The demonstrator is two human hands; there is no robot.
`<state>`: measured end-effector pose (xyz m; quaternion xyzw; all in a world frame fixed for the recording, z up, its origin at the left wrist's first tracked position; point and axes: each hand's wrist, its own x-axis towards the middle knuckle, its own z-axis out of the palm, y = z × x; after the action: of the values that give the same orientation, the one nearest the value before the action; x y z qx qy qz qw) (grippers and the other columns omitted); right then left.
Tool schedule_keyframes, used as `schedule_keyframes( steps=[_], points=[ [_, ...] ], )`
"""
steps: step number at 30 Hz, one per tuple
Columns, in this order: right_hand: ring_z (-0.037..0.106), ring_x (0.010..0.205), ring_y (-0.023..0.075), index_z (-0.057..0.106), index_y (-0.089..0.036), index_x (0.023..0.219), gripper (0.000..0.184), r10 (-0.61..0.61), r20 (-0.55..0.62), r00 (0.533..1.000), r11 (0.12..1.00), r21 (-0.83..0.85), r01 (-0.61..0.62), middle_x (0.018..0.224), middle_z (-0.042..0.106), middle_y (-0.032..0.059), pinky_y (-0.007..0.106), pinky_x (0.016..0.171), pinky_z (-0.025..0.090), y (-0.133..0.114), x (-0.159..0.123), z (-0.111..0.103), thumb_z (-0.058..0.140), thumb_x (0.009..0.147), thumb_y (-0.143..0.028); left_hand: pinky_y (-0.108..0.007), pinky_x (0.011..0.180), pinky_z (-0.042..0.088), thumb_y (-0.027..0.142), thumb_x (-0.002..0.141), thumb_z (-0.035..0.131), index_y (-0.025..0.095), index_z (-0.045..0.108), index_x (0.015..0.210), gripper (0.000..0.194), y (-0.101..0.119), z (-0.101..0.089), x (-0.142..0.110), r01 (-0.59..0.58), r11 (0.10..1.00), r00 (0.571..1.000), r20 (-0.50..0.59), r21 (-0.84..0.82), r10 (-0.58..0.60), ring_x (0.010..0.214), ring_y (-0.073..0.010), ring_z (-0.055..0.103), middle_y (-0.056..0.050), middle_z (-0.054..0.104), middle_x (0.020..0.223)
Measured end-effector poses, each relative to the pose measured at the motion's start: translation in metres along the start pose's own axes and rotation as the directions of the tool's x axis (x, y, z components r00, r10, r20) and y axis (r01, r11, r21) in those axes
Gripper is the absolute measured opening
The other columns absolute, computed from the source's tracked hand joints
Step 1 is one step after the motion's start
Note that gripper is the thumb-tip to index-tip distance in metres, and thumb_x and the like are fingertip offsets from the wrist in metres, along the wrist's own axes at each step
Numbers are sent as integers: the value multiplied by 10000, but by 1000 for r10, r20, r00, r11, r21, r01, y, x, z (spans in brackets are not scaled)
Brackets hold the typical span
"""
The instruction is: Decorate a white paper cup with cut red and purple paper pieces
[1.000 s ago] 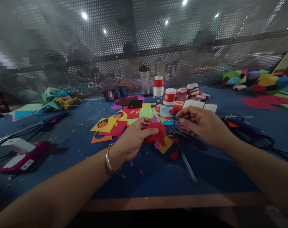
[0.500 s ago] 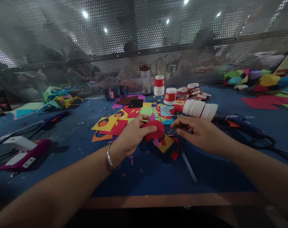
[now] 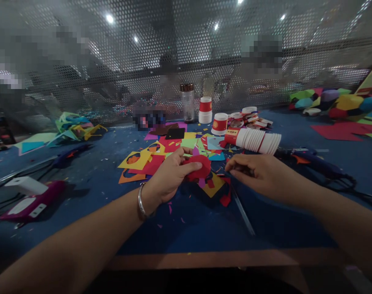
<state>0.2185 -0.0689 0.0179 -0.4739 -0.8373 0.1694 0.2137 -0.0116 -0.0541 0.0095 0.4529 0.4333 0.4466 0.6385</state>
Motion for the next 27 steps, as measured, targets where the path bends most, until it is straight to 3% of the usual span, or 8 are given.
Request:
schedule_keyframes(
  steps=[6,8,11,13,15,22,25,27],
  points=[
    [667,661,214,703,-241,905,266,170,-174,970,979,-86,-187,805,759,67,350,644,472,18,-19,-23,499,848,-403,-222,672,580,-37,865,670,145,582,1035,264,2,2,-2,67,997,998,5,-32,-67,678,-101,711,-7,725,840],
    [663,637,227,692,-257,867,283,273,-282,920,951,-67,-303,786,761,69,371,649,472,28,-31,-33,522,766,-458,-228,669,582,-39,867,665,147,585,1025,257,3,3,-2,87,995,996,7,-43,-87,683,-106,715,-6,721,848],
    [651,622,249,673,-278,819,398,421,-431,798,879,-24,-477,746,745,79,385,614,456,50,-50,-48,539,681,-626,-235,656,581,-44,856,668,158,579,1010,269,4,4,-3,100,993,995,-2,-67,-101,686,-114,720,1,713,843],
    [627,605,256,651,-288,766,503,481,-522,704,812,-37,-583,707,722,89,397,596,440,66,-61,-56,517,664,-762,-238,640,579,-42,856,663,161,572,989,260,4,4,-4,102,992,995,12,-80,-101,686,-121,721,-1,716,837],
    [598,582,260,639,-298,723,611,507,-573,644,747,-82,-660,675,702,91,405,581,421,80,-69,-61,473,637,-881,-239,618,576,-41,863,650,162,562,975,248,4,4,-4,103,991,994,30,-82,-100,670,-121,717,-6,725,832],
    [616,631,284,674,-318,716,673,576,-581,575,681,-48,-731,690,698,73,447,637,468,111,-83,-63,502,507,-934,-224,594,561,-53,888,603,155,537,993,242,6,5,-4,107,991,994,20,-84,-106,602,-98,683,-1,725,769],
    [643,654,268,686,-305,757,595,595,-568,569,683,-14,-730,729,720,79,449,679,487,122,-90,-64,544,627,-868,-239,607,561,-44,874,617,156,542,978,238,5,3,-3,92,991,995,39,-99,-88,606,-102,669,3,708,753],
    [671,699,260,698,-285,809,492,600,-524,604,701,-18,-713,799,750,116,444,704,491,128,-96,-64,589,767,-762,-253,626,562,-35,859,636,155,555,976,238,3,2,-2,87,990,995,53,-113,-82,613,-107,663,5,696,747]
  ],
)
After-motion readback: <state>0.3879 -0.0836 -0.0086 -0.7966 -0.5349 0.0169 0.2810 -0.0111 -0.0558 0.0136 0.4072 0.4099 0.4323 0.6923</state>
